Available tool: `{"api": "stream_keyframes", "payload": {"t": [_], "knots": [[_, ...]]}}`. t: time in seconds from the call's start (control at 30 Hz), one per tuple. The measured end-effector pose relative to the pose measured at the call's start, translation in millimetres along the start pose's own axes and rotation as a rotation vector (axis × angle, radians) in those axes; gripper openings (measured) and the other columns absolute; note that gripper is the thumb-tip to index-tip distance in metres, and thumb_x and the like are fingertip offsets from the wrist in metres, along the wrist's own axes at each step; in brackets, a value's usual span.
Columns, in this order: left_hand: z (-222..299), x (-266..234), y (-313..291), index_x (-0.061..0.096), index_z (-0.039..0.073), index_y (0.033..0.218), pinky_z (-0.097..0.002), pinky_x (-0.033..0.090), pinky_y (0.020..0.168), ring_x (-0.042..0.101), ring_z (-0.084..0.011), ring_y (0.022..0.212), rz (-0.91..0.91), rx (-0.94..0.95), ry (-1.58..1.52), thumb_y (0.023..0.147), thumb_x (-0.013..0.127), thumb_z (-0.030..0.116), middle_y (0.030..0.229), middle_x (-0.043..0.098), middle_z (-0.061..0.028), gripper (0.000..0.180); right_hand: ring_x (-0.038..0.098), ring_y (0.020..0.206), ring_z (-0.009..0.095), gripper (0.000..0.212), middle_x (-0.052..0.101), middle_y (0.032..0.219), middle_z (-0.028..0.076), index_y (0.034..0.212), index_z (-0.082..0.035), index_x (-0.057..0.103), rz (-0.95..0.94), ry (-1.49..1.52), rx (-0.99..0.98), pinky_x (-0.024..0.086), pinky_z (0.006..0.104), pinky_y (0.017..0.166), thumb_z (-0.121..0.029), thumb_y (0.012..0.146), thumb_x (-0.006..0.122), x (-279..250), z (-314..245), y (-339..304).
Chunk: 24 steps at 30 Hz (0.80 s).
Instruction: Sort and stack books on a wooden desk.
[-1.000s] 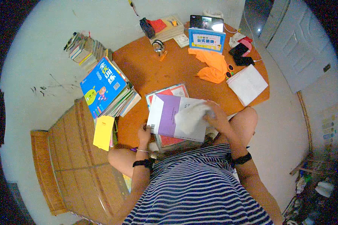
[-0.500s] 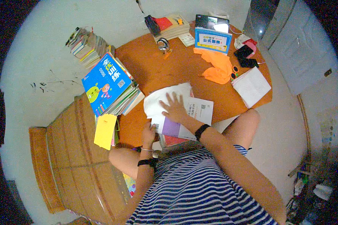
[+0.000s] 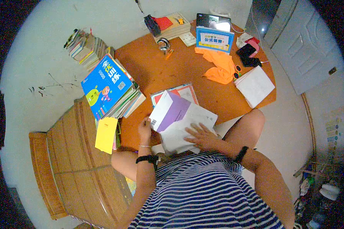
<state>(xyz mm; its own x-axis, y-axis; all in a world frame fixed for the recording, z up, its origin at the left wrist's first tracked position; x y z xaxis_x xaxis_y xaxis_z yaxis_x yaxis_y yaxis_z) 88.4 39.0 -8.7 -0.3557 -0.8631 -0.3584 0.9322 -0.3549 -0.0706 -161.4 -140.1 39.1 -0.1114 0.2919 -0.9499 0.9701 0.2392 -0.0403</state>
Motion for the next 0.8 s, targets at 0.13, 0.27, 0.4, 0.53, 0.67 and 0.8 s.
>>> {"api": "stream_keyframes", "payload": {"t": [0.13,0.27,0.4,0.53,0.67,0.8], "knots": [[-9,-4,12,0.061,-0.004,0.098,-0.0287,0.047,0.071,0.061,-0.0170,0.077,0.047,0.026,0.021,0.085,0.056,0.012,0.083,0.065,-0.0120,0.021,0.017,0.134,0.038,0.062,0.016,0.148,0.010,0.139,-0.026,0.027,-0.080,-0.080,0.056,0.017,0.0560,0.106,-0.029,0.082,0.054,2,26,-7],[-13,-2,6,0.056,-0.004,0.107,-0.0325,0.048,0.074,0.062,-0.0236,0.083,0.052,-0.016,0.134,0.083,0.054,0.010,0.090,0.064,-0.0179,0.028,0.016,0.134,0.038,0.062,0.016,0.148,0.011,0.139,-0.025,0.027,0.100,-0.096,0.125,0.016,0.0554,0.106,-0.027,0.083,0.053,3,66,44],[-30,4,-9,0.053,-0.006,0.108,-0.0360,0.047,0.073,0.061,-0.0280,0.083,0.067,-0.053,0.214,0.083,0.051,0.011,0.093,0.063,-0.0194,0.031,0.016,0.134,0.038,0.064,0.016,0.148,0.011,0.139,-0.025,0.028,0.195,-0.115,0.175,0.016,0.0565,0.106,-0.025,0.081,0.054,1,55,127],[-9,8,-7,0.054,-0.008,0.108,-0.0334,0.047,0.077,0.061,-0.0253,0.088,0.117,-0.046,-0.049,0.081,0.047,0.000,0.098,0.063,-0.0171,0.030,0.018,0.133,0.037,0.065,0.019,0.147,0.011,0.138,-0.024,0.031,0.202,-0.045,0.061,0.016,0.0580,0.105,-0.025,0.079,0.058,6,20,153],[-28,-7,14,0.061,-0.007,0.092,-0.0248,0.047,0.065,0.060,-0.0147,0.075,0.164,-0.125,-0.370,0.080,0.050,-0.003,0.087,0.065,-0.0112,0.016,0.014,0.135,0.037,0.064,0.014,0.148,0.009,0.139,-0.025,0.028,0.036,0.021,-0.018,0.012,0.0559,0.107,-0.025,0.081,0.055,-2,-16,111],[-30,-4,24,0.063,-0.003,0.094,-0.0261,0.046,0.062,0.057,-0.0130,0.071,0.141,-0.103,-0.230,0.083,0.058,0.008,0.081,0.064,-0.0048,0.017,0.015,0.135,0.035,0.063,0.015,0.148,0.008,0.139,-0.025,0.029,-0.059,0.000,-0.110,0.013,0.0536,0.107,-0.027,0.081,0.055,5,-21,35]]}}
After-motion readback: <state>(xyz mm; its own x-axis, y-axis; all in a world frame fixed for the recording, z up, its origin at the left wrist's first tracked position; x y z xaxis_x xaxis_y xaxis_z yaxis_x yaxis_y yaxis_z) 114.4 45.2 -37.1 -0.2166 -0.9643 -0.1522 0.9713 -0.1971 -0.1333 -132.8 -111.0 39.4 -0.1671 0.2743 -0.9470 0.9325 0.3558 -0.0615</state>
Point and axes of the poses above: each hand's wrist, its own y-axis towards the middle knuckle, its own x-axis out of the palm, z = x × y, the point moved 2 cm from there along y, towards the middle knuckle
